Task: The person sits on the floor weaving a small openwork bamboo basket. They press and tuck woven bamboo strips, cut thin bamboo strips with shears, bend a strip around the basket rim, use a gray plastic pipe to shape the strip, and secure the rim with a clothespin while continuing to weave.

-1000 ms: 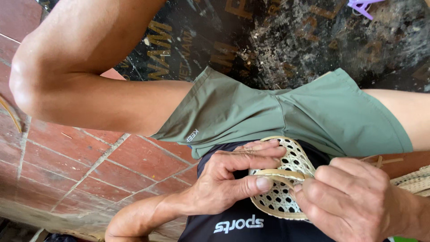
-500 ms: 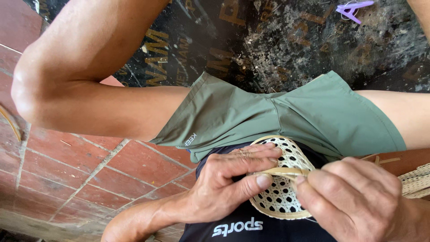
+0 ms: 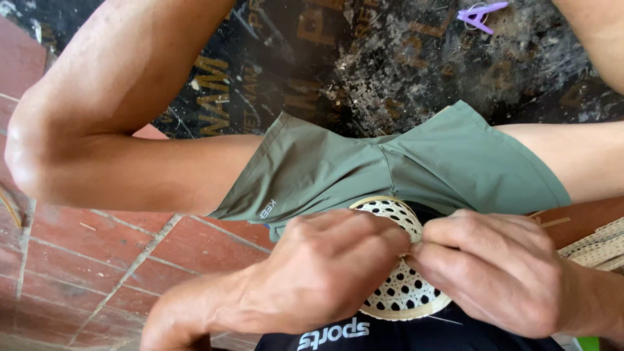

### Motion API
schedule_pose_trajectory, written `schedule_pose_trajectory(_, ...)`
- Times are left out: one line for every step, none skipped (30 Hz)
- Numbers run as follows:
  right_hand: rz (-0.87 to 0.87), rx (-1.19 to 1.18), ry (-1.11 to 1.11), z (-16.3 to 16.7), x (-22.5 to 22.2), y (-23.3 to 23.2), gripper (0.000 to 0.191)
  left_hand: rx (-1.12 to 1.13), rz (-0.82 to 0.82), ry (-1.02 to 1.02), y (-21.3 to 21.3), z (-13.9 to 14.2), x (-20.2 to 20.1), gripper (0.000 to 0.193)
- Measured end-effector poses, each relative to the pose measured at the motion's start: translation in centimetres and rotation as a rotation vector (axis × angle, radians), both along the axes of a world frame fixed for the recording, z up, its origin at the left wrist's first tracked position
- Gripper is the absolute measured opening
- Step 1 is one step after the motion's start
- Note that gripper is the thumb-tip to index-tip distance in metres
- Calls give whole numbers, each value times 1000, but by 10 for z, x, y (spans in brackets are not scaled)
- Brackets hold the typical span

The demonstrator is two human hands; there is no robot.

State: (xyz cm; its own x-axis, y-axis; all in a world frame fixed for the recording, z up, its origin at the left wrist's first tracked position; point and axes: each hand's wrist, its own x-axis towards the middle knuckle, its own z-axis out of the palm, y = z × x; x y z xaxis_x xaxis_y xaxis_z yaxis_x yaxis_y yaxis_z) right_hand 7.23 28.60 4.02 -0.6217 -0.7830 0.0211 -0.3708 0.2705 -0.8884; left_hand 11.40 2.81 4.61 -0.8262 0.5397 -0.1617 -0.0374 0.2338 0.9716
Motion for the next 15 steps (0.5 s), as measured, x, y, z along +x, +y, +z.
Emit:
schedule_pose_trajectory(-16,21,4,-2,1,-1,29,-15,-65,29,-2,-2,-3,35)
schedule_pose_trajectory(-35,44,10,-2,1,-2,30,-29,-132,61,-3,-2,-6,38)
schedule_pose_trajectory(-54,51,-19,-2,2,-3,30,-30,-117,82,-2,-1,-8,34)
schedule_pose_trajectory(-79,61,-42,-1,3,-5,30,-27,-106,109,-2,-3,-12,30)
schedule_pose_trajectory(-105,80,-75,0,2,-5,30,-25,-110,120,0,-5,-15,29)
schedule_pose_trajectory(-96,55,-103,-2,1,-3,29,-23,-114,132,1,-8,-15,28)
schedule_pose_trajectory(-84,26,-133,-7,-1,0,28,-36,-130,136,1,-11,-15,31)
schedule_pose_trajectory(-77,-2,-150,-13,-3,2,27,-46,-148,153,1,-17,-14,33)
schedule_pose_trajectory(-59,-40,-161,-17,-5,3,27,-21,-171,154,0,-21,-14,34)
schedule_pose_trajectory(-37,-84,-177,-23,-8,3,26,-2,-191,151,-2,-25,-14,35)
schedule_pose_trajectory(-20,-126,-203,-26,-9,2,26,21,-215,137,-4,-28,-14,35)
schedule_pose_trajectory(15,-143,-261,-29,-10,3,25,40,-223,126,-6,-31,-13,36)
schedule_pose_trajectory(52,-162,-310,-33,-13,5,23,57,-229,125,-7,-35,-12,37)
schedule_pose_trajectory(89,-183,-359,-37,-16,6,22,73,-236,123,-9,-39,-12,38)
schedule_pose_trajectory(113,-178,-383,-39,-17,7,22,99,-246,114,-10,-43,-12,37)
